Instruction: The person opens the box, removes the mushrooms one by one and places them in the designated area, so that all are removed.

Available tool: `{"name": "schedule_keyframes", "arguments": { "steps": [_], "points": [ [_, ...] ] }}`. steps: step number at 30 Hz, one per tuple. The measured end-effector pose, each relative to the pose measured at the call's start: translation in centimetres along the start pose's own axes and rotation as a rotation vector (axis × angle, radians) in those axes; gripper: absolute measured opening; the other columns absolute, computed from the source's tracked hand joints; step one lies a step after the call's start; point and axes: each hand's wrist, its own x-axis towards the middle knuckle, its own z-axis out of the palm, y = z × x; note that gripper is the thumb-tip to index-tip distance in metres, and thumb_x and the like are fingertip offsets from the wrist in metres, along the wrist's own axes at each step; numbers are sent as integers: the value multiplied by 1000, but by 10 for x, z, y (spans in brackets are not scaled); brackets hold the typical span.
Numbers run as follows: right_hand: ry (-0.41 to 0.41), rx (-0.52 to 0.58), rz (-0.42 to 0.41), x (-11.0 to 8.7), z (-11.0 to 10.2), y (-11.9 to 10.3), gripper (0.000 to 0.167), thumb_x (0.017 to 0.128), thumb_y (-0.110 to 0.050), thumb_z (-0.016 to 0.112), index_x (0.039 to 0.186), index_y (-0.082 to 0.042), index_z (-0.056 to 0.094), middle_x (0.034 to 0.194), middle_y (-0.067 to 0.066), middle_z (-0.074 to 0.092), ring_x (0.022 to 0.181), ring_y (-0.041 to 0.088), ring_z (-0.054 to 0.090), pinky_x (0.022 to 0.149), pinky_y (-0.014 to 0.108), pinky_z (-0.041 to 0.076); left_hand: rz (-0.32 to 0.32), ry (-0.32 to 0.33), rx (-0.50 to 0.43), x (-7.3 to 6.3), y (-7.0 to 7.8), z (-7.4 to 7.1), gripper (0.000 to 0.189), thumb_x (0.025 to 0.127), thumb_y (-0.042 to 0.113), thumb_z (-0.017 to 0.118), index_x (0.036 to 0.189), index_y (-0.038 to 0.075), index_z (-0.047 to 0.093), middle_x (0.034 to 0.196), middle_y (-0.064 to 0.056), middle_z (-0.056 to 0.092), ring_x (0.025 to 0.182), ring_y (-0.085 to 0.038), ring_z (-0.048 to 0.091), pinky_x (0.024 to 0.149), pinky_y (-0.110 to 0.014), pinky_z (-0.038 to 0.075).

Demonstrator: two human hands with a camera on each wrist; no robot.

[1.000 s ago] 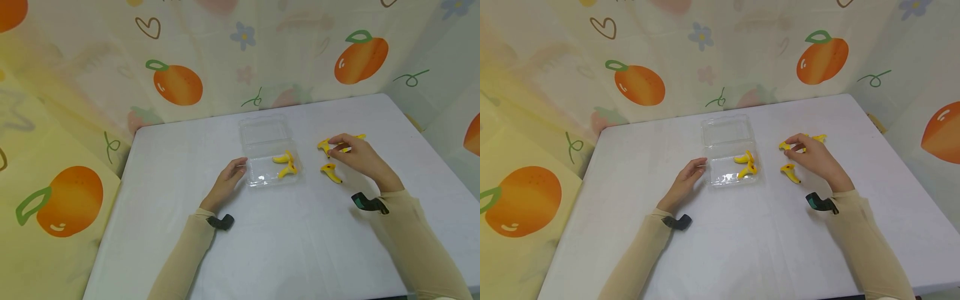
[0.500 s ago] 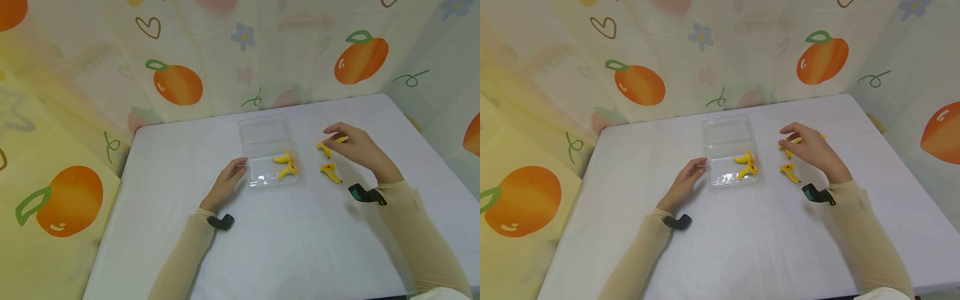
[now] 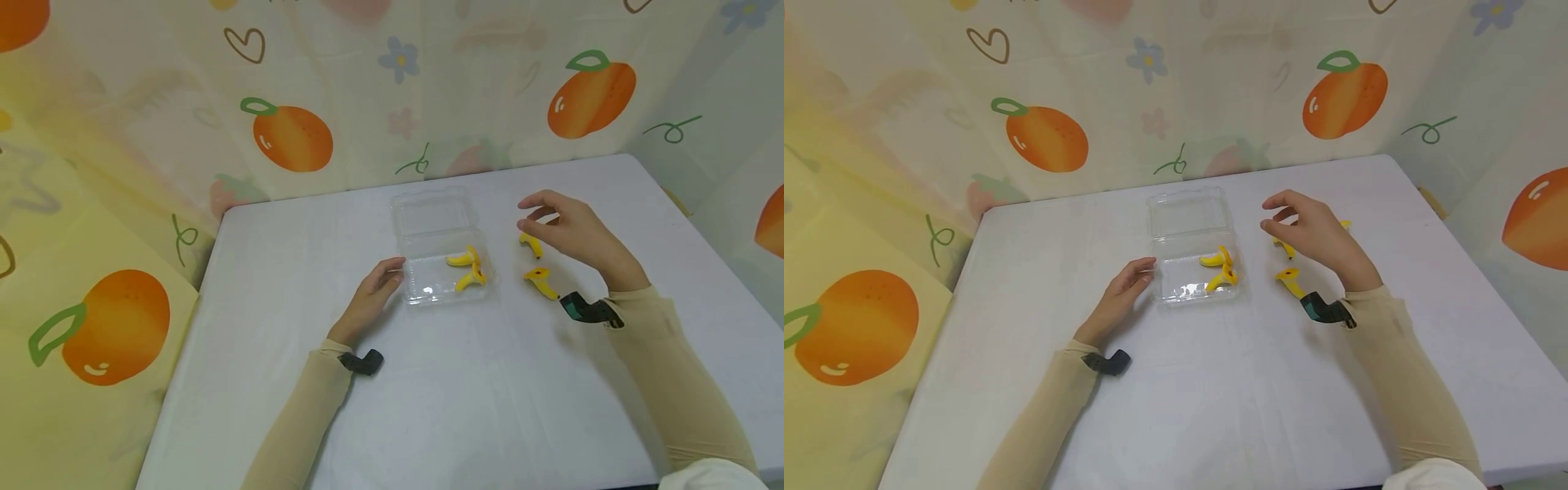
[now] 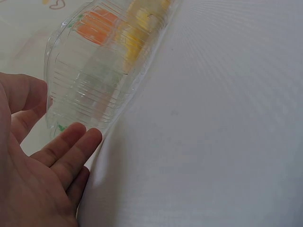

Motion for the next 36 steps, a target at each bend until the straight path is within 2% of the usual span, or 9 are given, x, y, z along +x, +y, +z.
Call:
{"name": "schedule_keyframes", "arguments": {
  "steps": [3,5,12,20,23,27,31,36],
  "points": [
    [-3,-3,9,1,-2,-3,43,101,-35,61,137,-13,55,130,19,61,106,37,65,69,31,51,0,-5,2,0,0,0,44,107,10,46,150,1,42,155,-22,46,142,-38,47,123,-50,33],
    [-4,-3,15,1,-2,-5,44,101,-37,62,137,-14,54,130,19,62,104,37,66,65,31,50,1,-3,4,0,0,0,44,107,10,47,150,2,43,154,-20,46,142,-37,47,123,-50,33],
    [-4,-13,-17,4,0,-9,44,101,-35,62,137,-11,56,133,17,61,112,38,64,82,36,53,18,20,12,-2,-4,0,41,106,18,50,147,12,49,152,-10,51,137,-30,52,121,-47,38],
    [-7,0,-13,5,-1,-14,44,100,-38,63,136,-13,56,132,18,62,109,39,66,67,31,52,29,25,9,-2,-4,1,40,106,19,51,146,15,50,150,-9,52,136,-29,54,120,-47,39],
    [-13,-3,-12,7,0,-17,44,100,-38,62,136,-14,56,131,18,62,109,39,66,66,31,53,31,24,11,-2,-4,0,40,106,18,50,146,13,50,150,-10,52,136,-30,54,120,-47,38],
    [-19,-15,-30,9,1,-22,43,100,-38,62,136,-14,56,131,17,62,109,38,67,74,34,54,24,25,9,-2,-5,0,40,106,19,50,146,13,50,151,-10,52,136,-30,53,121,-47,38],
    [-21,-6,-58,12,3,-26,42,100,-35,62,135,-12,57,131,16,63,110,37,66,85,43,56,25,27,9,-2,-5,0,40,106,20,51,146,13,50,151,-11,52,136,-31,53,121,-47,38],
    [-17,18,-77,14,7,-27,39,100,-32,63,133,-12,58,131,13,63,111,33,65,91,45,56,32,28,5,-2,-5,-1,40,106,19,51,145,14,50,149,-9,53,135,-29,54,120,-46,38]
  ]
}}
